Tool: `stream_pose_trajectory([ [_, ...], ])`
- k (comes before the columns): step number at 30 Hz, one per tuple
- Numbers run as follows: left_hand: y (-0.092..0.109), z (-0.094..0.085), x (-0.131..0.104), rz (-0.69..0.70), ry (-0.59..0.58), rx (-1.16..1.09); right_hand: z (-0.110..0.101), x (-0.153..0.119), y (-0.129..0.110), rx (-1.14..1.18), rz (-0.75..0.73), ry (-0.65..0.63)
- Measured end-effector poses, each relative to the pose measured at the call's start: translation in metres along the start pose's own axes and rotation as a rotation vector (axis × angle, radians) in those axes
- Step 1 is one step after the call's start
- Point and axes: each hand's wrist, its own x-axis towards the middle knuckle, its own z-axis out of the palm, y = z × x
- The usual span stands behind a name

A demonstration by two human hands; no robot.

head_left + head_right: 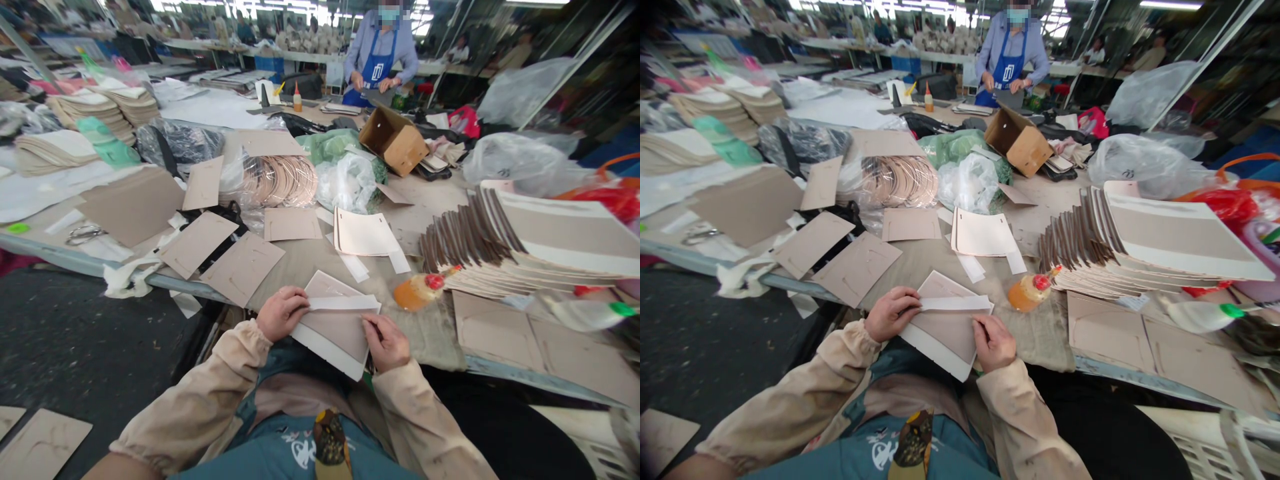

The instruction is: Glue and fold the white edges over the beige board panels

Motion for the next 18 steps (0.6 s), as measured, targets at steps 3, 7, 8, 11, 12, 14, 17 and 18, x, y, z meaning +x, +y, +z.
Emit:
stream_pose_trajectory([
  [3,0.0007,0.0003,-0.0001,-0.007,-0.004,0.004,0.0003,-0.0001,-0.0002,-0.002,-0.017,0.005],
  [7,0.0016,0.0003,0.0002,-0.003,-0.002,0.007,0.0009,-0.0010,0.0000,-0.012,-0.029,0.013],
  [8,0.0018,0.0003,0.0001,-0.001,0.002,0.007,0.0009,-0.0013,0.0000,-0.015,-0.031,0.019],
  [11,0.0020,0.0004,-0.0002,0.004,0.015,0.008,0.0010,-0.0019,-0.0003,-0.024,-0.041,0.029],
  [12,0.0022,0.0004,-0.0003,0.003,0.018,0.009,0.0012,-0.0020,-0.0005,-0.027,-0.045,0.031],
  [14,0.0024,0.0007,-0.0007,0.001,0.024,0.012,0.0016,-0.0020,-0.0010,-0.032,-0.048,0.034],
  [17,0.0027,0.0014,-0.0015,-0.001,0.036,0.016,0.0022,-0.0019,-0.0018,-0.036,-0.052,0.041],
  [18,0.0028,0.0016,-0.0018,-0.002,0.038,0.018,0.0024,-0.0020,-0.0020,-0.039,-0.056,0.042],
])
